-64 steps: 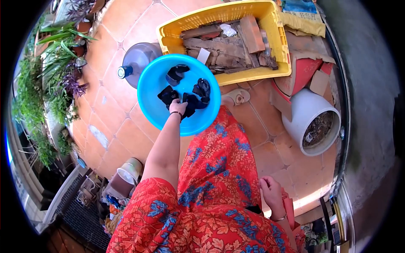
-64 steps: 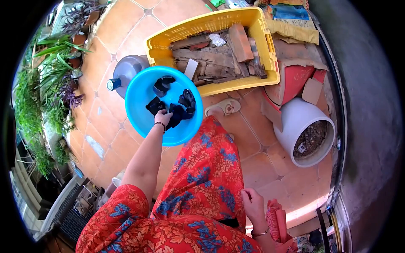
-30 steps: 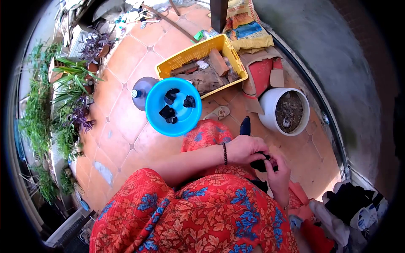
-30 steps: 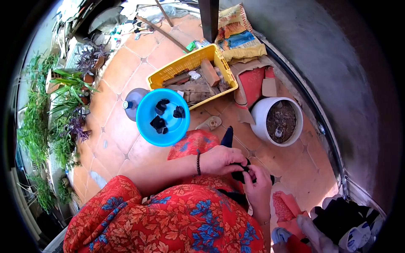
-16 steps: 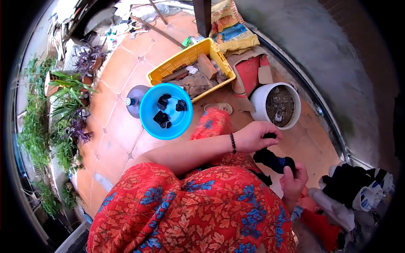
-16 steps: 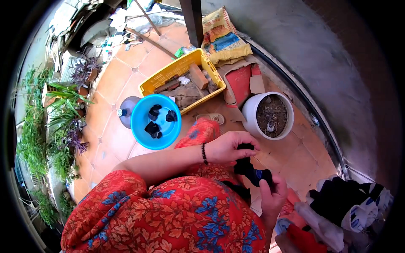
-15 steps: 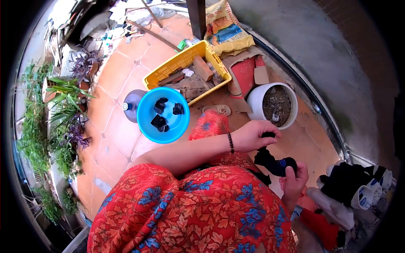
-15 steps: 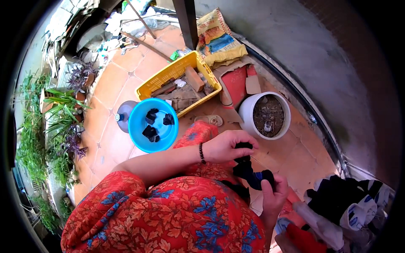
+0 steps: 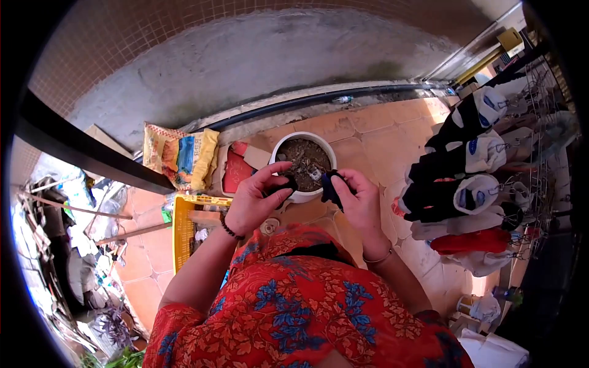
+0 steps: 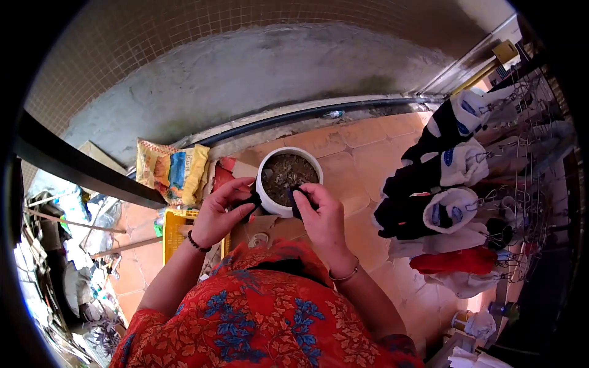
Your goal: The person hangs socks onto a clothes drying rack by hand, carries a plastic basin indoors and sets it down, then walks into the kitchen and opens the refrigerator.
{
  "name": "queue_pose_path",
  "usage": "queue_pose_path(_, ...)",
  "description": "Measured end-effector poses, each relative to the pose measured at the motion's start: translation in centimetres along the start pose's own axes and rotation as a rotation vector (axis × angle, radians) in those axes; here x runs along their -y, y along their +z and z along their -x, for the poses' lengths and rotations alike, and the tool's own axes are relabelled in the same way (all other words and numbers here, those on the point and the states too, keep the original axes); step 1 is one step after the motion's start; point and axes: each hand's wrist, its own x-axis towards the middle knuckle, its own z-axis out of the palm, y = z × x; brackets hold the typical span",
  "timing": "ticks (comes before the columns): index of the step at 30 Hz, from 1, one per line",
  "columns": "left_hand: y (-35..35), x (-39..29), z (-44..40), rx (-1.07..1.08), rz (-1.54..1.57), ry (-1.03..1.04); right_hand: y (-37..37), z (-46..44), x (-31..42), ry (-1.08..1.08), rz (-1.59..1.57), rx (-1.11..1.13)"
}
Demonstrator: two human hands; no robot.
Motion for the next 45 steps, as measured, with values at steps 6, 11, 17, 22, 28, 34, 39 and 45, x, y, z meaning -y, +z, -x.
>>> queue_pose_path(6, 3.8, -0.9, -3.1, -0.006, 0.048, 0.031, -0.1, 0.9, 1.5, 0.062, -0.189, 0.07)
queue_pose_path(11, 6.1, -1.4, -3.9, 0.047, 0.031, 0.045, -2.7, 2.1, 1.8, 0.116, -0.18, 0.149)
queue_pose_path(17, 8.4, -0.9, -5.1, 0.162, -0.055, 0.197, -5.0, 3.9, 2.3, 0.054, -0.169, 0.214)
queue_pose_path(22, 7.1, -2.8, -5.6, 0.223, 0.167, 0.176, -6.9, 6.0, 4.7, -0.1, -0.144, 0.226)
queue_pose_path(28, 2.8, -6.2, -8.1, 0.375, 0.496, 0.248, -9.1, 6.6, 2.3, 0.008, -0.235, 0.123)
queue_pose_path(34, 2.7, -7.5, -8.9, 0.372, 0.802, 0.202, -8.4, 4.2, 3.7, -0.086, -0.19, 0.083)
queue_pose_path(39, 2.8, -9.3, -9.0, 0.488, 0.27, 0.199, -6.8, 2.1, 6.5, -0.325, -0.015, 0.04)
queue_pose_path(45, 6.0, -11.7, -8.1, 0.444, -0.503, 0.399, -5.6, -0.1, 9.4, -0.393, 0.415, 0.001)
